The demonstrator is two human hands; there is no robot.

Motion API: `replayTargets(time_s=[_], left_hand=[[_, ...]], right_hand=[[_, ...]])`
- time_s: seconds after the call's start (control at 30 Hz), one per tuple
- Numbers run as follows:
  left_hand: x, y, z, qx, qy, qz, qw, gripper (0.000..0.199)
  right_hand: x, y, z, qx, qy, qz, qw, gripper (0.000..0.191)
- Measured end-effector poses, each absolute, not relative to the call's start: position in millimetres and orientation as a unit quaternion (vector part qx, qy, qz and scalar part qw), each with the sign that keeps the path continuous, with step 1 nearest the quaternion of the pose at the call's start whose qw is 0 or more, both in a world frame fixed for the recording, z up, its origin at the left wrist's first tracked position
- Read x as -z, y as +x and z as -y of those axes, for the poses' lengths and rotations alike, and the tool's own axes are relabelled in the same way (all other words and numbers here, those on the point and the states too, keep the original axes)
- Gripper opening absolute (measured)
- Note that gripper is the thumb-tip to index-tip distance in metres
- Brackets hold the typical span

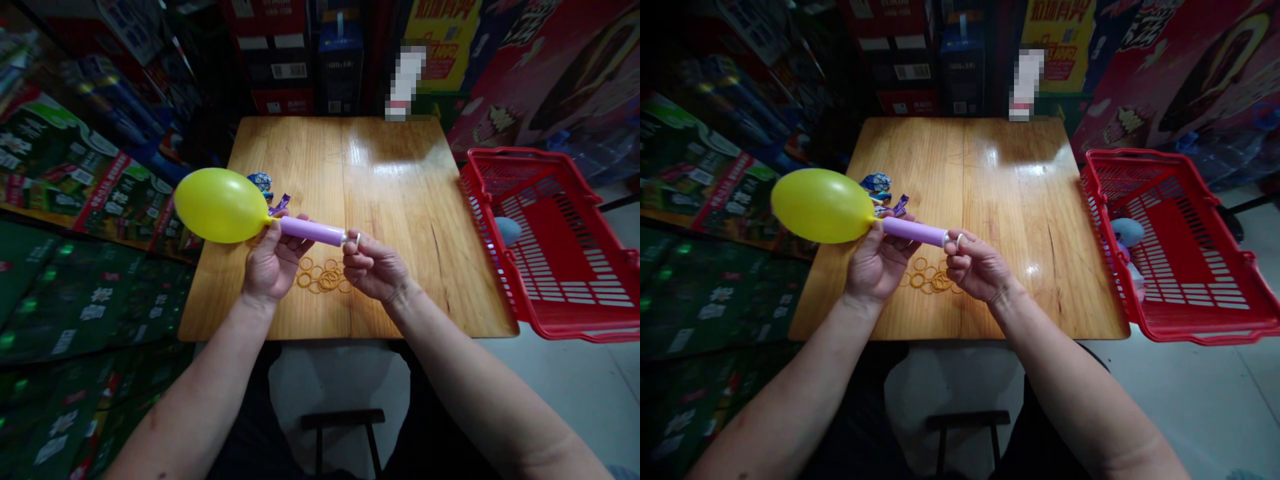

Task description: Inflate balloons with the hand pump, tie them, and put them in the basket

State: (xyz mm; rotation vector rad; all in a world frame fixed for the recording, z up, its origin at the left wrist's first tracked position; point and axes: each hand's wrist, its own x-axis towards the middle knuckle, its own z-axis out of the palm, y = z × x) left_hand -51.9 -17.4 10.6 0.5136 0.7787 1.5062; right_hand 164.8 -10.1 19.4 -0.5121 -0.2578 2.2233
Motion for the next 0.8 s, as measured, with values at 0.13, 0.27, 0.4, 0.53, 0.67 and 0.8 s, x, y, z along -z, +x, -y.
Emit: replayTargets(time_s=[0.13, 0.27, 0.4, 0.53, 0.67, 0.8], left_hand=[[-8, -44, 19, -0.652, 0.216, -0.344, 0.640, 0.020], [-21, -60, 12, -0.676, 0.226, -0.351, 0.607, 0.021], [-23, -66, 13, -0.697, 0.225, -0.345, 0.587, 0.024], [-10, -52, 22, -0.653, 0.219, -0.333, 0.644, 0.023], [-3, -48, 23, -0.651, 0.211, -0.320, 0.655, 0.021], [-4, -52, 19, -0.647, 0.210, -0.316, 0.661, 0.021]], right_hand=[[-21, 163, 9, -0.881, -0.230, 0.057, 0.409, 0.021], [-33, 186, 1, -0.875, -0.228, 0.064, 0.421, 0.026], [-33, 190, 0, -0.867, -0.204, 0.069, 0.450, 0.028], [-19, 170, 5, -0.886, -0.184, 0.094, 0.414, 0.015], [-14, 160, 5, -0.883, -0.218, 0.074, 0.409, 0.011], [-17, 161, 3, -0.868, -0.262, 0.070, 0.415, 0.014]])
